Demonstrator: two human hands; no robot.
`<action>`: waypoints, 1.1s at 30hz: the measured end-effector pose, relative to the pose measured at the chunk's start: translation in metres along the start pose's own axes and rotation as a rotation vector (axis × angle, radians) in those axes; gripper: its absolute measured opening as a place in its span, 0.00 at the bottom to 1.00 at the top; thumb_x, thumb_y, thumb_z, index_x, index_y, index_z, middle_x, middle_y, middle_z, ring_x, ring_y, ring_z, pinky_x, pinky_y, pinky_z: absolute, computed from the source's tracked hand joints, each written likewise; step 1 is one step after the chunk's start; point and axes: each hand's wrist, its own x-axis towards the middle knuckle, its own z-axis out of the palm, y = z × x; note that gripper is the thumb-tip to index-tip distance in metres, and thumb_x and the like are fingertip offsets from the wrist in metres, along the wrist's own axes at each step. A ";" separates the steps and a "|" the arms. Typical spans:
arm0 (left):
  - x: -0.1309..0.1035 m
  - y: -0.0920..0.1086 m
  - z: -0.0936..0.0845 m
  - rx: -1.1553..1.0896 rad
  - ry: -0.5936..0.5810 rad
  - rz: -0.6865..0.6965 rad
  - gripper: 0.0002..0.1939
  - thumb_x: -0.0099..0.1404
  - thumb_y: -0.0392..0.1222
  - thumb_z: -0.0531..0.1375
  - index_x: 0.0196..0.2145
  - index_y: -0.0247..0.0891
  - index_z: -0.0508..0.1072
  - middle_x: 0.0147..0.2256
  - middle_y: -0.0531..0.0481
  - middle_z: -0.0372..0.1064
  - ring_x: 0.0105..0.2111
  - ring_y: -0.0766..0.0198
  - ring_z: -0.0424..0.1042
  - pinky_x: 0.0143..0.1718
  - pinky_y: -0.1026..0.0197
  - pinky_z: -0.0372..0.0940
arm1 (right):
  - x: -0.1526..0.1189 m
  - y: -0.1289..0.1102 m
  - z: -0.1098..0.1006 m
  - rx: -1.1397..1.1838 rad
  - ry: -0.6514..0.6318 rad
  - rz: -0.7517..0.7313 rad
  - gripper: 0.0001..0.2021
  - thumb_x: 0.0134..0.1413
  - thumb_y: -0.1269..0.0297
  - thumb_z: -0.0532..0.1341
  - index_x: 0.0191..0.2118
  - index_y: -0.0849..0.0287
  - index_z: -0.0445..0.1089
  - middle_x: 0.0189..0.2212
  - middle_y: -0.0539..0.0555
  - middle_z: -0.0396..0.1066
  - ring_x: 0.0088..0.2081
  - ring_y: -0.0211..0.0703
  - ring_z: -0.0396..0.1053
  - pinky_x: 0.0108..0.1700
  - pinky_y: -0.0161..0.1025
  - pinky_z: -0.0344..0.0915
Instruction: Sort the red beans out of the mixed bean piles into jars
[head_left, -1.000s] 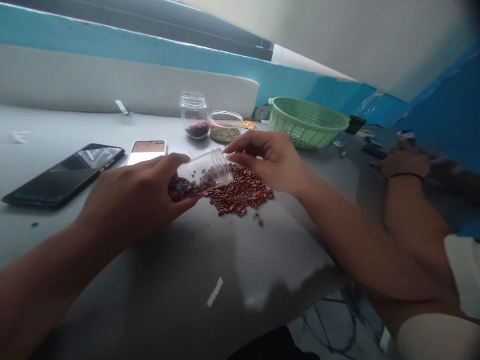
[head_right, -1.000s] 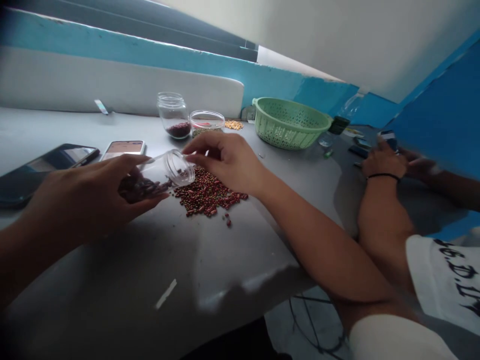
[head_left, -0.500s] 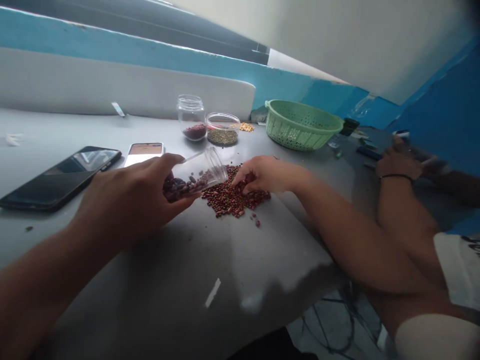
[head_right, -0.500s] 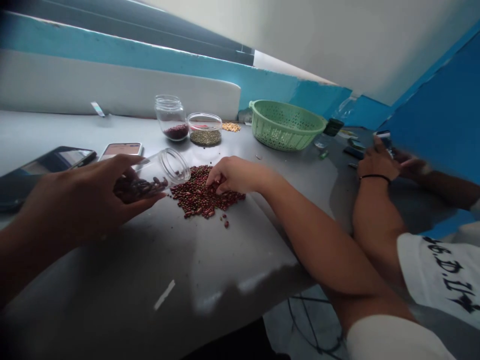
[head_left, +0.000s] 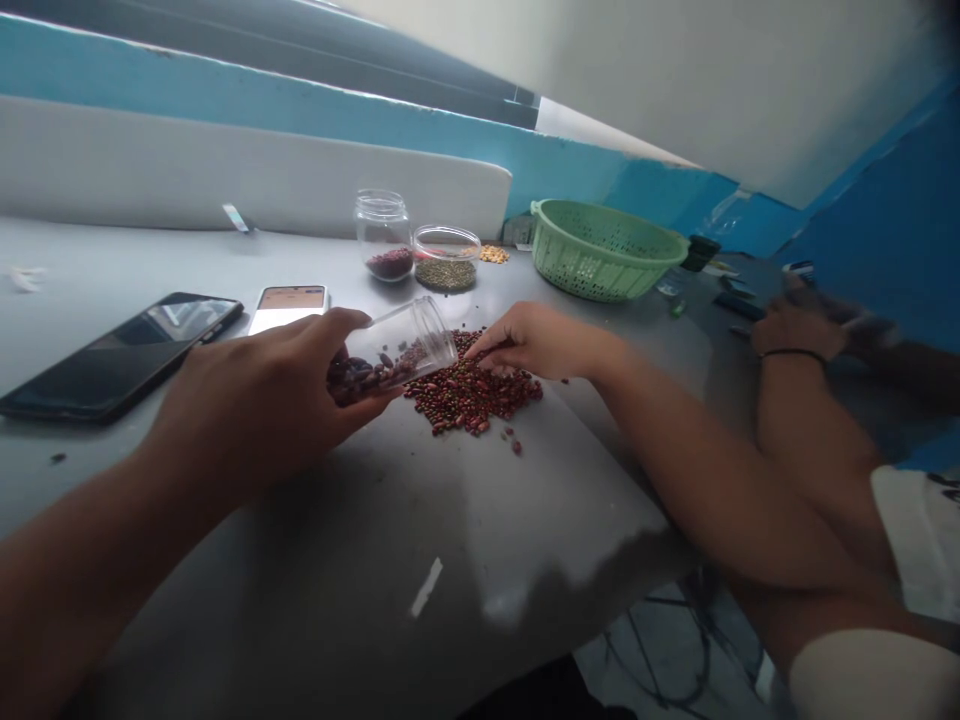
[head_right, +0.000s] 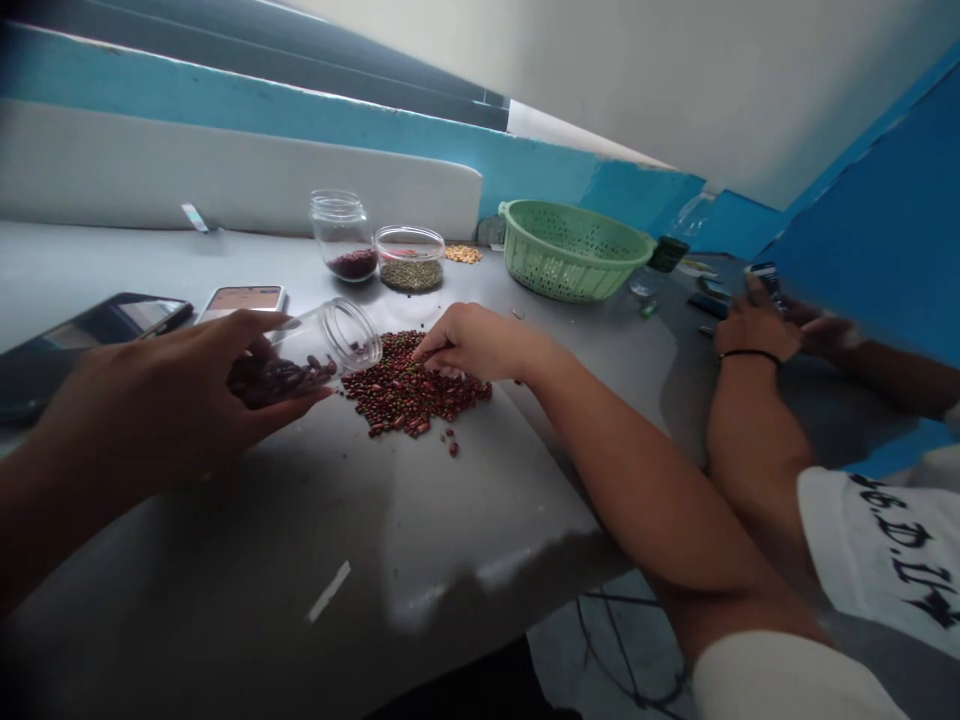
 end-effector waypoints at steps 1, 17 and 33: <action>0.000 0.000 0.000 0.006 0.009 -0.003 0.33 0.67 0.69 0.52 0.59 0.45 0.67 0.40 0.40 0.80 0.41 0.34 0.81 0.38 0.45 0.70 | 0.000 0.001 0.000 -0.024 0.002 -0.015 0.15 0.62 0.69 0.64 0.51 0.58 0.84 0.33 0.53 0.83 0.33 0.38 0.76 0.38 0.35 0.66; -0.002 -0.014 0.026 -0.067 0.343 0.254 0.21 0.69 0.62 0.60 0.53 0.48 0.70 0.31 0.50 0.74 0.29 0.48 0.76 0.29 0.55 0.55 | -0.004 -0.024 0.006 0.327 0.327 -0.258 0.12 0.62 0.62 0.67 0.47 0.60 0.83 0.32 0.51 0.81 0.30 0.37 0.73 0.35 0.34 0.67; -0.005 -0.016 0.029 -0.108 0.403 0.291 0.25 0.71 0.60 0.59 0.59 0.45 0.69 0.39 0.44 0.78 0.37 0.47 0.79 0.34 0.53 0.62 | -0.015 -0.050 0.018 0.384 0.391 -0.461 0.07 0.62 0.68 0.68 0.43 0.58 0.84 0.39 0.50 0.83 0.38 0.37 0.78 0.43 0.34 0.71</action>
